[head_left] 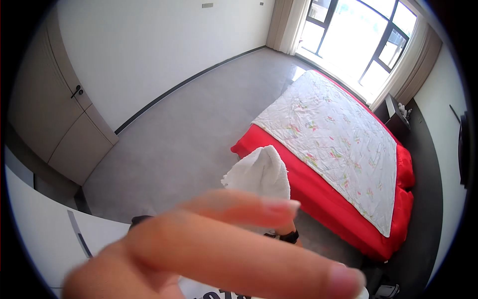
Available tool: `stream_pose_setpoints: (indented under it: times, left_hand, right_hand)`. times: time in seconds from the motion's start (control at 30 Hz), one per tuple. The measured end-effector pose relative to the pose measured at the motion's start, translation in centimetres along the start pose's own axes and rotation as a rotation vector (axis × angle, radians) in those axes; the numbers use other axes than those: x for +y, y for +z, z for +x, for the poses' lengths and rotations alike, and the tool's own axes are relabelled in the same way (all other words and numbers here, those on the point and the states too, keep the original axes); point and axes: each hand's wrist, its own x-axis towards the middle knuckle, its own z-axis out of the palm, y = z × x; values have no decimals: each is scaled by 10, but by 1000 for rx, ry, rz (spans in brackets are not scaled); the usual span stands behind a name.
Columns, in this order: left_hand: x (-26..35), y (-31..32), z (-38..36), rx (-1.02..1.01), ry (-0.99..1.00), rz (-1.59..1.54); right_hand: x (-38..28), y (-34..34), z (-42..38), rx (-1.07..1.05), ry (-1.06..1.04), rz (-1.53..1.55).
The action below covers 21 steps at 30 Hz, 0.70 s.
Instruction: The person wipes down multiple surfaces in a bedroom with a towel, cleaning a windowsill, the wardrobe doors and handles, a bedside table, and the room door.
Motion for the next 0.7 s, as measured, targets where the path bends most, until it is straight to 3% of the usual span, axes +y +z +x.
stream_pose_setpoints:
  times: [0.2,0.5,0.63,0.67,0.7]
  left_hand:
    - [70,-60,-43,175,-110,144]
    - [179,-88,-114,424,-237,377]
    - [179,-104,-170,562,-401,596]
    - [167,-110,-186,568,-432,787]
    - [160,-117,-202,584,-616,971]
  right_hand:
    - [24,87,21,-156,63,114]
    - [77,263,9,-454,298,288]
    - [106,319,-15,-592,335,135]
    - [110,325,-19,-657,325,99]
    - [108,336,-24,-665,337,102]
